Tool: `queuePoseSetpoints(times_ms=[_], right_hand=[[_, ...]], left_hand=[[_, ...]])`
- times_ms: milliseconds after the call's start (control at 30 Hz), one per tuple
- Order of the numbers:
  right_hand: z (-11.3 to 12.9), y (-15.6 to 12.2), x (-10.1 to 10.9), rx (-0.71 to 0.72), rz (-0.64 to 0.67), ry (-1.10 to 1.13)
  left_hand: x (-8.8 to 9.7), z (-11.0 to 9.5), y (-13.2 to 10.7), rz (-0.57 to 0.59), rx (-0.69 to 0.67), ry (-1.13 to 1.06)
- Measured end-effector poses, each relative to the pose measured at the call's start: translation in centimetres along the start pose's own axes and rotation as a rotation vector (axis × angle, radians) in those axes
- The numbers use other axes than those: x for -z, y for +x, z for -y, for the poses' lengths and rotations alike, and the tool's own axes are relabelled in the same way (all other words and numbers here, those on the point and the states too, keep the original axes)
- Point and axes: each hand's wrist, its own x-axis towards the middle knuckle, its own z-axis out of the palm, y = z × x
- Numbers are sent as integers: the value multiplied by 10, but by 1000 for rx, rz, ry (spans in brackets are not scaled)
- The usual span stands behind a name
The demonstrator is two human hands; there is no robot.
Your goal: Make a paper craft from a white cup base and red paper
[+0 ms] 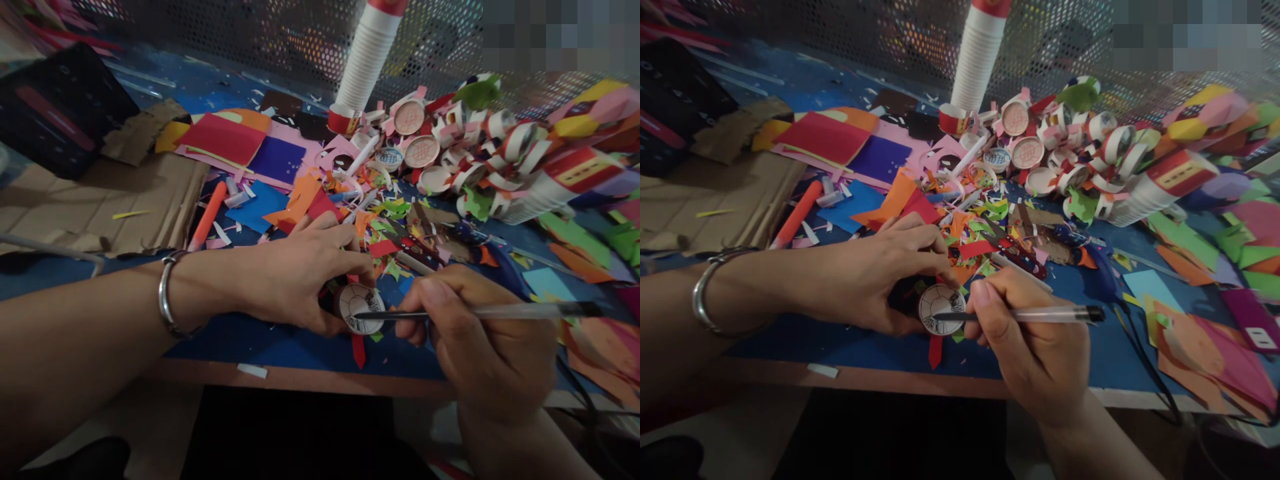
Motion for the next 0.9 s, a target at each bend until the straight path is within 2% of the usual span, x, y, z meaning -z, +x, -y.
queuePoseSetpoints(times_ms=[900], right_hand=[[-1, -2, 1, -7, -11, -36]], left_hand=[[2, -1, 0, 14, -3, -22]])
